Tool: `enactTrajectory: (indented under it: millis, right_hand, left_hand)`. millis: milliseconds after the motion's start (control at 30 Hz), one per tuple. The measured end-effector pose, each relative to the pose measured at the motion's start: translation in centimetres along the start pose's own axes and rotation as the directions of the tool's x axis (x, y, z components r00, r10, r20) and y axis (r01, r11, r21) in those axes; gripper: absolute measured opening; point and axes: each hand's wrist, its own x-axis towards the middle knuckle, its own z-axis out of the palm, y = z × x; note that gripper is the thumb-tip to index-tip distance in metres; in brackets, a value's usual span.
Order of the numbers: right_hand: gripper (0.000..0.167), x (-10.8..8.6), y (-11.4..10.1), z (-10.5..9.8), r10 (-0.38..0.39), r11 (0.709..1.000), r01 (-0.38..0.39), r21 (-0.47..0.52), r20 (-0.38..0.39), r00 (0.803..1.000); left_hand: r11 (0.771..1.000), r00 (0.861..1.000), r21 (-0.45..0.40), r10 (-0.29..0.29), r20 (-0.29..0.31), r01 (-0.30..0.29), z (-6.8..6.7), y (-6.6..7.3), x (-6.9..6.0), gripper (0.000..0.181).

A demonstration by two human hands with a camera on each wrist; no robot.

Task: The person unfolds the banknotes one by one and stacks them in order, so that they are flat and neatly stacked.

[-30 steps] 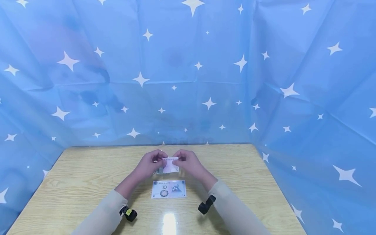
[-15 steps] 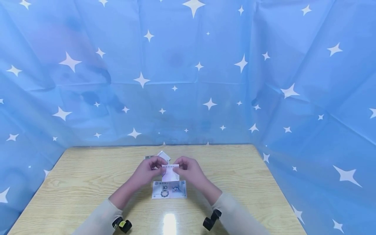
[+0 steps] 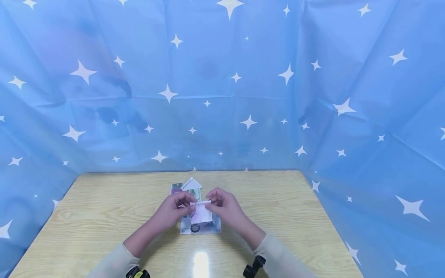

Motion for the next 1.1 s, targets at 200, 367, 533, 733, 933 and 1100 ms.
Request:
enactTrajectory:
  millis: [200,367,533,733,933,1100]
  right_hand:
    - [0.013,-0.32,0.03,0.06,0.001,1.0,-0.001,-0.003,0.002,1.0]
    - [0.009,-0.51,0.02,0.11,0.016,1.0,-0.016,-0.014,-0.001,1.0]
    - [0.007,-0.64,-0.04,0.27,0.021,0.999,-0.022,-0.026,-0.012,1.0]
    - [0.004,-0.72,-0.13,0.34,0.015,1.0,-0.015,-0.027,-0.02,1.0]
    - [0.005,-0.76,-0.18,0.29,0.009,1.0,-0.009,-0.021,-0.023,1.0]
    - [0.007,-0.87,-0.27,0.47,0.017,1.0,-0.018,-0.026,-0.042,0.999]
  left_hand:
    - [1.0,1.0,-0.008,0.008,0.008,-0.008,0.0,0.02,-0.22,0.016]
    - [1.0,1.0,-0.007,0.012,0.01,-0.012,0.18,-0.15,-0.17,0.017]
    - [1.0,1.0,0.003,0.02,0.017,-0.02,0.27,-0.34,-0.14,0.021]
    - [1.0,0.999,-0.009,0.028,0.029,-0.028,0.28,-0.45,-0.19,0.022]
    - [0.999,0.999,-0.017,0.029,0.029,-0.029,0.2,-0.19,-0.25,0.021]
    - [0.999,0.999,-0.009,0.045,0.02,-0.045,0.25,0.13,-0.36,0.019]
